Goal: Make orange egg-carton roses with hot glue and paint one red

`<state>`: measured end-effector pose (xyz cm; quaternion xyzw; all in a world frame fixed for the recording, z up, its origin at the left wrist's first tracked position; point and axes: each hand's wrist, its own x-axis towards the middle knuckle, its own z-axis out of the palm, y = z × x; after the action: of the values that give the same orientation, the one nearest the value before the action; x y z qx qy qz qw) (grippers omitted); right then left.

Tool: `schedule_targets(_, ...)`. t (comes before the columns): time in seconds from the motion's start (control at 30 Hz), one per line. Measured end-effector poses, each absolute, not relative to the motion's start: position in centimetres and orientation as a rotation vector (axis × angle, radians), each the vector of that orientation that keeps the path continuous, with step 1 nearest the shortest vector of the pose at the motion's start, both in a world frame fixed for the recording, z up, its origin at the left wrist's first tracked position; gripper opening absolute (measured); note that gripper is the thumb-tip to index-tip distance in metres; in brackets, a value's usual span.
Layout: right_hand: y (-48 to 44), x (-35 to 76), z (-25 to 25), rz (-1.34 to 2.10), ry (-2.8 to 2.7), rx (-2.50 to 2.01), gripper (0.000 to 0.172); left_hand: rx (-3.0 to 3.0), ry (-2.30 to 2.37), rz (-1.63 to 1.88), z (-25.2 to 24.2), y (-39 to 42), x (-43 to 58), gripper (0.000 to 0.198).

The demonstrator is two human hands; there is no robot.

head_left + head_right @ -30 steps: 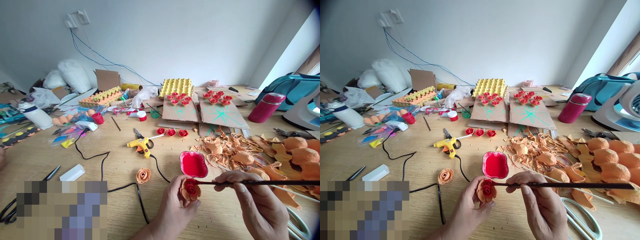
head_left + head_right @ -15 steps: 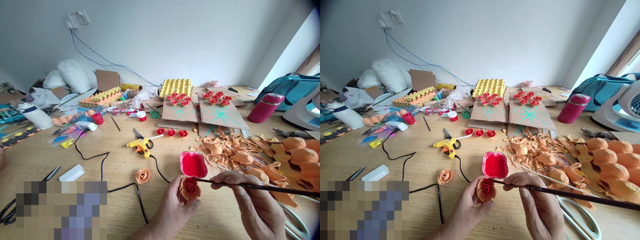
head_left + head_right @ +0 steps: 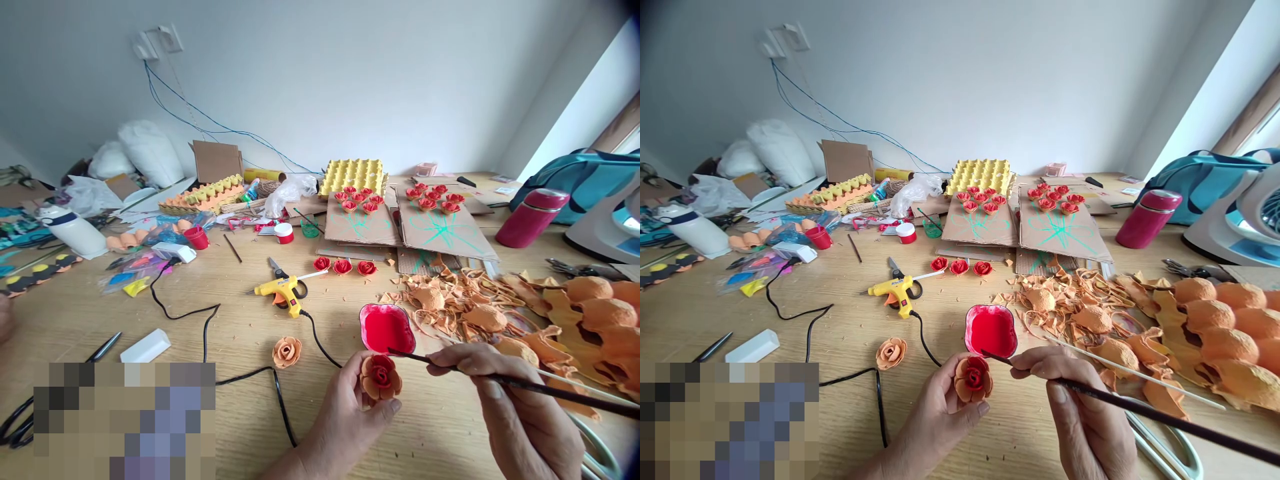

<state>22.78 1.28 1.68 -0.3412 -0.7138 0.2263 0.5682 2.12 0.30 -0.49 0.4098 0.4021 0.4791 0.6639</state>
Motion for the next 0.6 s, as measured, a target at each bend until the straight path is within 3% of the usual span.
schedule_targets(0.23,0.9,23.4,0.4,0.547,-1.796,-0.846,0.012,0.918,0.854,1.115,-0.5,0.5,1.8,0.049)
schedule_targets(0.6,0.7,23.5,1.2,0.533,-1.925,-0.783,0.021,0.888,0.877,1.184,-0.3,0.6,1.7,0.038)
